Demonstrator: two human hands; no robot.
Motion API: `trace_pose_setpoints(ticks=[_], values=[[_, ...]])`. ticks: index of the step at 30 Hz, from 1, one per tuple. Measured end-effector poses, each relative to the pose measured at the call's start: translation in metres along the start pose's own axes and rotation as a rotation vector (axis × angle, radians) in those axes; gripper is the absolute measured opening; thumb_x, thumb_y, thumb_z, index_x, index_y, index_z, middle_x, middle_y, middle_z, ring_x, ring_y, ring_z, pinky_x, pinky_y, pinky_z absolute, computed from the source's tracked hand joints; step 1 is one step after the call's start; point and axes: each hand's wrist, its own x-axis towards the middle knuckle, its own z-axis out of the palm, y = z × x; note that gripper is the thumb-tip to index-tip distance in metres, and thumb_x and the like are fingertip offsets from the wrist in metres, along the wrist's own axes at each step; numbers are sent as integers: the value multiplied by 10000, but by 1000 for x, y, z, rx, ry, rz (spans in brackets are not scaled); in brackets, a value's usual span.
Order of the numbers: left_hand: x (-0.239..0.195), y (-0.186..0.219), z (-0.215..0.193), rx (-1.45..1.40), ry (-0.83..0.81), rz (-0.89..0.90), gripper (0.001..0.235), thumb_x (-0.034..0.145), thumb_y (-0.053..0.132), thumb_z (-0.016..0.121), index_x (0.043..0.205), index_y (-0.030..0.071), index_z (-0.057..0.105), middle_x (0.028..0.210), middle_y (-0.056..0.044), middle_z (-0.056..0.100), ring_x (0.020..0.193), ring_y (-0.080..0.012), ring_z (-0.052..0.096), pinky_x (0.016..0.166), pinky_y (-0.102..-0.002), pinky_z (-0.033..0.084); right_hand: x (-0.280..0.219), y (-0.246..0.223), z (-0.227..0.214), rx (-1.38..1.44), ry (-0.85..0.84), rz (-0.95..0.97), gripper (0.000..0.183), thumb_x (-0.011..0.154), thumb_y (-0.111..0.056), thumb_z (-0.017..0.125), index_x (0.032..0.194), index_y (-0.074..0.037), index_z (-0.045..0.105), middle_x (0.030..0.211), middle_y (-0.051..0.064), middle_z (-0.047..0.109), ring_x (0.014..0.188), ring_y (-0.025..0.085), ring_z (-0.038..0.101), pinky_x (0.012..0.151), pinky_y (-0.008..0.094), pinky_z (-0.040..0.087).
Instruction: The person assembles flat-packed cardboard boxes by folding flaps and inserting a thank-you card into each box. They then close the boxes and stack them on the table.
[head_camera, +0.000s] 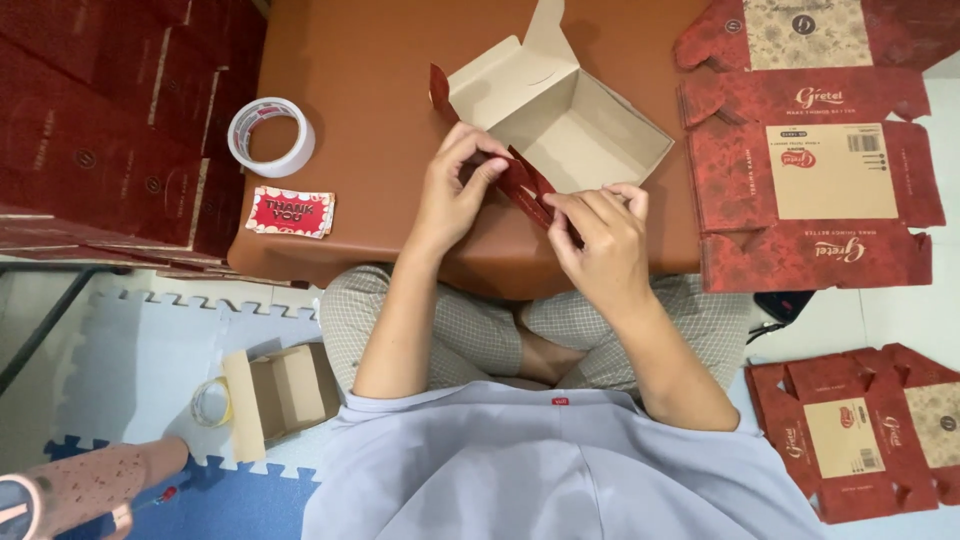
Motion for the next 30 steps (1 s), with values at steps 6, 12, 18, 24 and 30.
trace_pose_setpoints(ticks=[6, 12, 18, 24, 30], values=[[1, 10, 3, 10, -123, 15, 79, 941, 151, 737, 1010, 116, 750, 970, -85, 617, 937, -248, 642, 928, -410, 510, -4, 1, 4, 30, -13, 5, 168, 897, 2, 673, 1013, -107, 728, 866, 28, 693, 809, 211, 681, 965, 391, 425], [-2, 37, -1, 101, -97, -12, 251, 977, 77, 676, 1214, 159, 660, 1180, -106, 571, 848, -293, 684, 864, -477, 547, -1, -17, 10, 67, -57, 12, 160, 1006, -128, 675, 1151, -73, 637, 1000, 86, 705, 892, 238, 700, 1084, 488, 356], [-28, 74, -1, 291, -128, 88, 291, 994, 232, 650, 1272, 148, 654, 1330, -113, 610, 1157, -370, 659, 953, -511, 540, 7, -14, -29, -38, -110, -46, 396, 1089, -344, 554, 1337, -42, 615, 1324, 190, 626, 1322, 353, 540, 1182, 625, 97], [-49, 52, -3, 650, -40, 168, 192, 943, 305, 712, 1109, 210, 700, 1217, -4, 659, 961, -237, 720, 775, -363, 570, -22, 22, -31, -154, -162, 14, 404, 1087, -300, 568, 1383, -29, 611, 1417, 220, 586, 1392, 383, 500, 1195, 606, 178], [-51, 66, -18, 675, 46, 204, 282, 994, 280, 676, 1255, 177, 658, 1331, -50, 618, 1048, -266, 702, 777, -371, 547, -20, -1, -13, -189, -125, 15, 441, 1075, -308, 597, 1406, -16, 596, 1503, 252, 504, 1442, 416, 414, 1179, 638, 127]])
